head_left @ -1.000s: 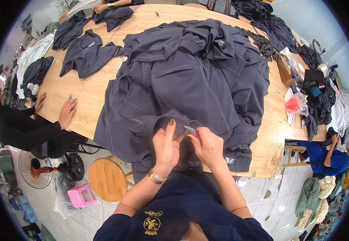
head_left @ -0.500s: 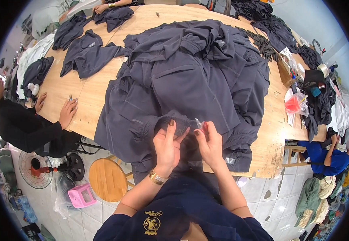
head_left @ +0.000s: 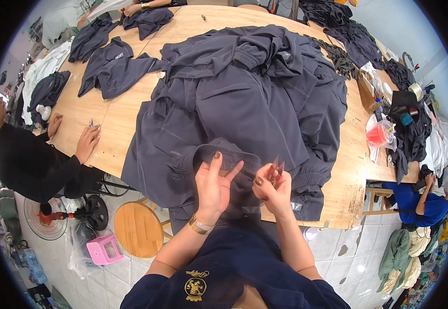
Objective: Sort and inspect garments for loose threads, using snips to remove them.
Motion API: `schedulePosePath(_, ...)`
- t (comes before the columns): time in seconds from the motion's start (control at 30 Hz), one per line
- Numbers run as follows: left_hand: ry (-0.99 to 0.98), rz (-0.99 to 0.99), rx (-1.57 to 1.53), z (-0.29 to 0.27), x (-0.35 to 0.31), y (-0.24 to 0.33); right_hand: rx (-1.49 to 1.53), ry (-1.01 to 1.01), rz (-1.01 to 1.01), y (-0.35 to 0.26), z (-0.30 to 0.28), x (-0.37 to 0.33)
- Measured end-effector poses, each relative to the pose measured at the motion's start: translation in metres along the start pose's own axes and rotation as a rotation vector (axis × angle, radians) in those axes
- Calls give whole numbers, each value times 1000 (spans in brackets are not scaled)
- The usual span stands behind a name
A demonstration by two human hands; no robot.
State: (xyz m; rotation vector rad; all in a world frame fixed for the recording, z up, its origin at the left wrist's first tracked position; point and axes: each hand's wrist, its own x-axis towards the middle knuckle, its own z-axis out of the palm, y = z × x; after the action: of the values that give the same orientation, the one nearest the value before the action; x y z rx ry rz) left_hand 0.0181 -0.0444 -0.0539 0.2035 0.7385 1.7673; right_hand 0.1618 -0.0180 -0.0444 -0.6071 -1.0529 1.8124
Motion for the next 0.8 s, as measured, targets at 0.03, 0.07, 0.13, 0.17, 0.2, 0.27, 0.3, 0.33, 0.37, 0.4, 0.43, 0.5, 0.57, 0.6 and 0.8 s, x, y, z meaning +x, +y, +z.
schedulePosePath(0.03, -1, 0, -1, 1, 1, 2, -1, 0, 0, 0, -1, 1)
schedulePosePath(0.07, 2, -34, -16, 1, 1, 5, -201, 16, -79, -5, 3, 4)
schedulePosePath(0.13, 3, -68, -29, 5, -1, 8, -736, 49, -138, -3, -4, 5)
schedulePosePath(0.17, 39, -91, -26, 8, -2, 10, -735, 49, -140, -3, -2, 6)
schedulePosePath(0.2, 76, -113, -22, 10, -3, 12, -963, 59, -245, -3, 2, 8)
schedulePosePath(0.27, 61, -104, -18, 6, -2, 9, -1268, 86, -380, 2, 3, 10)
schedulePosePath(0.3, 47, -98, -16, 4, -2, 8, -1268, 87, -382, 3, 3, 10)
schedulePosePath(0.33, 46, -97, -15, 4, -3, 8, -1327, 92, -430, 4, 4, 11)
schedulePosePath(0.37, 41, -88, -9, 4, -3, 7, -1387, 97, -477, 4, 5, 12)
schedulePosePath(0.4, 35, -80, -4, 4, -3, 6, -1387, 100, -477, 5, 6, 12)
schedulePosePath(0.43, 34, -81, -3, 4, -3, 5, -1414, 93, -488, 4, 6, 13)
schedulePosePath(0.5, -7, -57, 24, 6, -5, 4, -1442, 88, -499, 3, 8, 13)
schedulePosePath(0.57, -11, -43, 27, 9, -6, 4, -1466, 81, -433, 2, 9, 13)
schedulePosePath(0.6, -13, -28, 29, 9, -7, 4, -1466, 80, -433, 2, 9, 13)
schedulePosePath(0.8, -10, -6, 46, 10, -7, 2, -1464, 76, -405, 1, 8, 16)
